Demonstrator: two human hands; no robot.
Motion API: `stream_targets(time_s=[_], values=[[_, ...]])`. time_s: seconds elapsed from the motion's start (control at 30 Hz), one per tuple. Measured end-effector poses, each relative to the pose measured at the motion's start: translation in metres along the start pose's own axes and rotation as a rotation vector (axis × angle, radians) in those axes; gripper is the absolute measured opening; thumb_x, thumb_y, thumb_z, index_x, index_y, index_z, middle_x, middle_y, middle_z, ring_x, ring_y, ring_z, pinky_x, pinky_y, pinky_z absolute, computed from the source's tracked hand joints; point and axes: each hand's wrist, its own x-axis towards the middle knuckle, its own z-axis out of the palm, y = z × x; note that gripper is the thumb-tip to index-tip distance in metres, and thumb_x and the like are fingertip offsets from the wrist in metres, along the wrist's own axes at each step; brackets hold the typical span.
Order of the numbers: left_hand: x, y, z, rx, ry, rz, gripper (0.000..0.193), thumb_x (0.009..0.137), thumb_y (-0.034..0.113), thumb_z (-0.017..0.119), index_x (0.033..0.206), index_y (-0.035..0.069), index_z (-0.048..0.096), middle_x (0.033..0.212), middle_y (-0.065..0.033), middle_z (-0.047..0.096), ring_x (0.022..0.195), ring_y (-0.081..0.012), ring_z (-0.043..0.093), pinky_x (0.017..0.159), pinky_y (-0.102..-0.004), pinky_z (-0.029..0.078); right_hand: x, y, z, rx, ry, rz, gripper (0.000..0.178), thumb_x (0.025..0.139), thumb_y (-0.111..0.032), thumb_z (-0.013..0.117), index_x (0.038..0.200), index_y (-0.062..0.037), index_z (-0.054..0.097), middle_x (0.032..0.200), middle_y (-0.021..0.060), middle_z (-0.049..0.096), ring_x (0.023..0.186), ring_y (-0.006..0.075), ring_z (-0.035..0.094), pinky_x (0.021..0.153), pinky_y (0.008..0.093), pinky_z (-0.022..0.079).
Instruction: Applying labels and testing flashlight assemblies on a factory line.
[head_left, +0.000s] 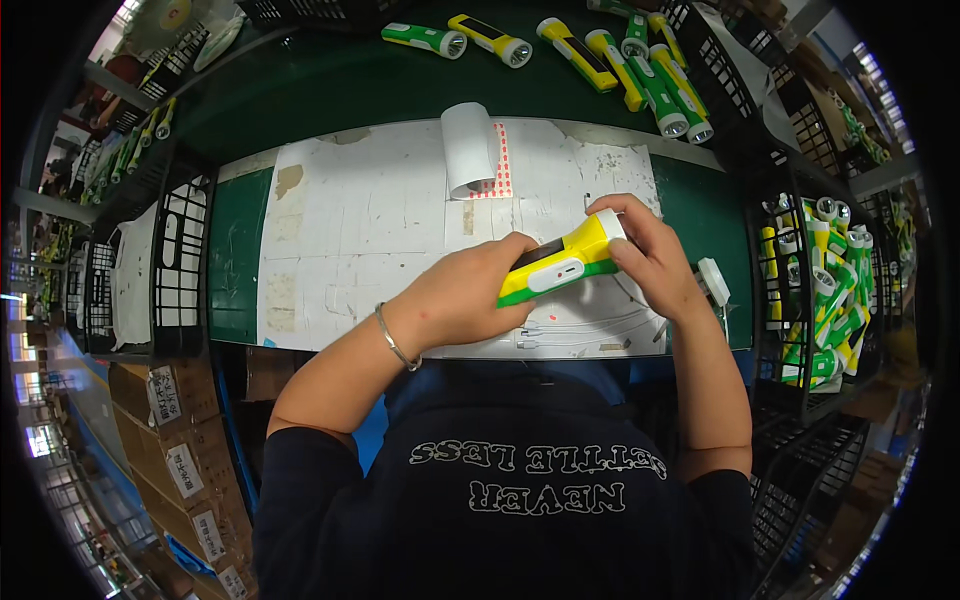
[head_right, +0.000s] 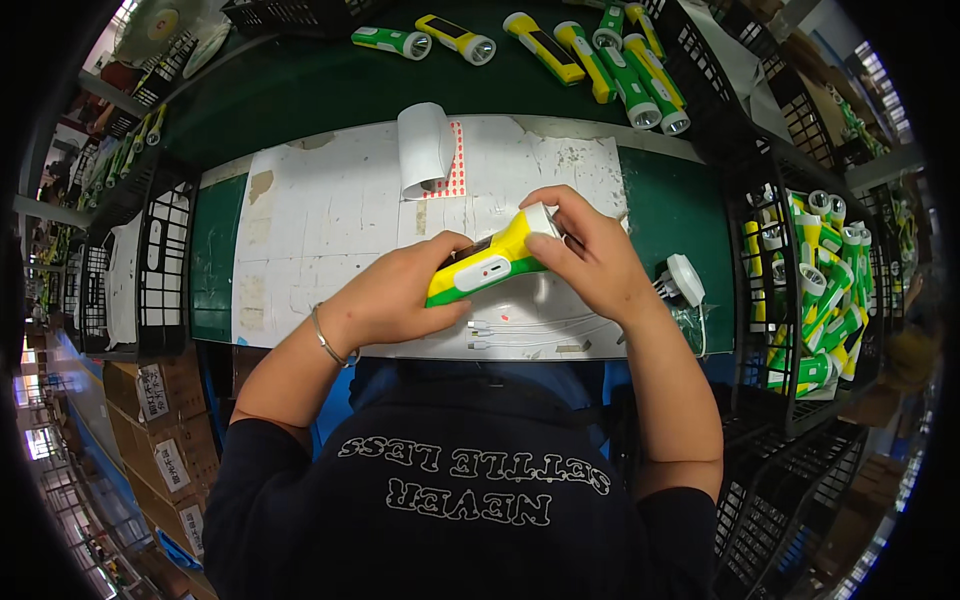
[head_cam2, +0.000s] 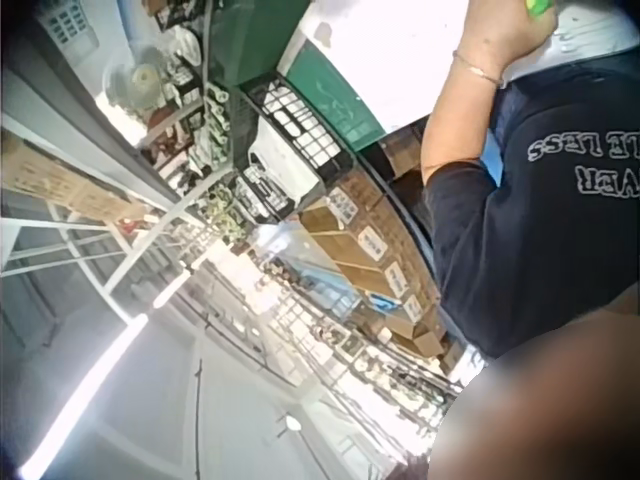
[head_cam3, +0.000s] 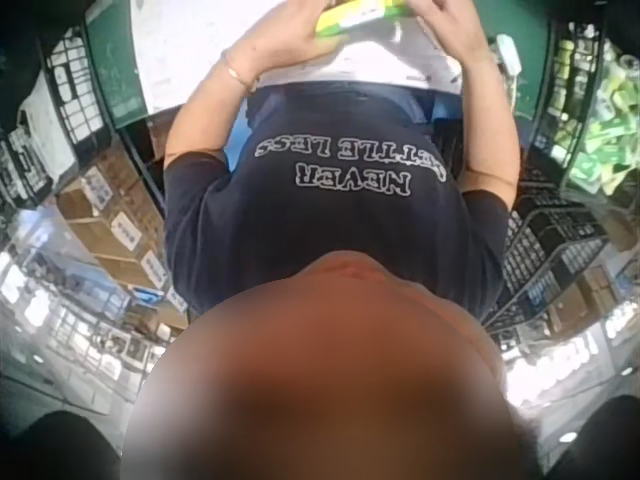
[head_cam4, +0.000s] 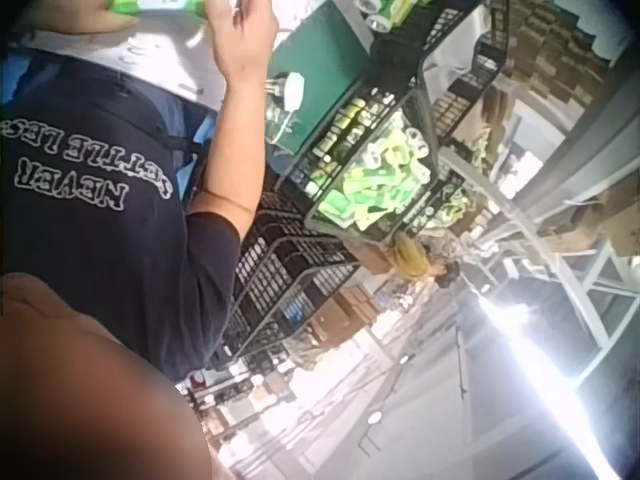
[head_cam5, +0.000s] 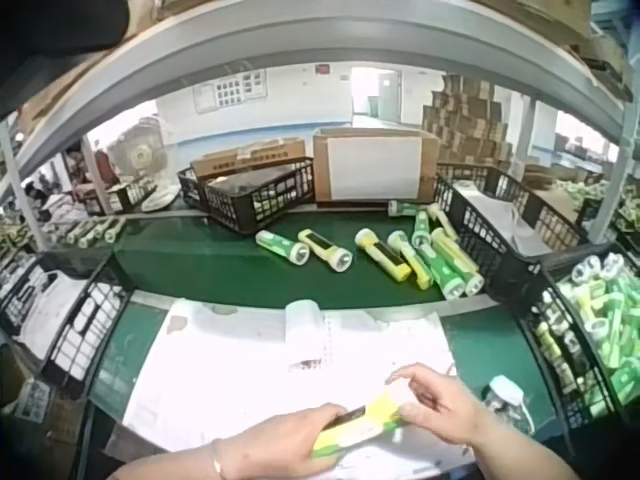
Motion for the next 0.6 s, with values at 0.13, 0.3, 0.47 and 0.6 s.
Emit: stream_targets(time_s=[0.13,0.3,0.47,0.6], values=[[-0.002,0.001,0.019,-0.691,-0.365,-0.128,0.045,0.075,0.018,0.060,0.113,0.000,0.045,0.084,-0.0208,0.062,0.075,-0.0357,0.061,0.069,-0.0378,0.049,0.002,0.007,0.008,0.024,0.102,-0.144,0.045,0.080,-0.042,0.048,0.095,-0.0006,0.054,0.080,0.0048,0.057,0.072,0.0097,0.051,0.065,0.0224,0.039],[0.005,-0.004,0.027,-0.563,-0.277,-0.172,0.045,0.076,0.017,0.058,0.115,0.000,0.044,0.079,-0.0158,0.059,0.068,-0.0271,0.059,0.064,-0.0334,0.049,0.002,-0.008,0.008,-0.036,0.077,-0.304,0.048,0.079,-0.046,0.046,0.084,0.0008,0.055,0.072,0.0061,0.056,0.067,0.0111,0.052,0.061,0.0251,0.041],[0.006,-0.009,0.038,-0.092,0.059,-0.078,0.046,0.078,0.013,0.056,0.119,-0.001,0.042,0.073,-0.0093,0.054,0.063,-0.0160,0.057,0.059,-0.0276,0.048,0.019,0.010,0.002,-0.226,0.120,-0.034,0.034,0.088,-0.032,0.044,0.085,-0.0005,0.056,0.073,0.0051,0.054,0.071,0.0113,0.050,0.066,0.0243,0.040],[0.006,0.002,0.022,-0.731,-0.348,-0.194,0.045,0.077,0.006,0.055,0.119,-0.001,0.041,0.080,-0.0076,0.056,0.065,-0.0119,0.058,0.058,-0.0279,0.049,0.015,0.017,0.005,-0.050,0.170,-0.319,0.038,0.089,-0.036,0.042,0.086,-0.0003,0.057,0.072,0.0059,0.055,0.069,0.0143,0.050,0.065,0.0259,0.040]])
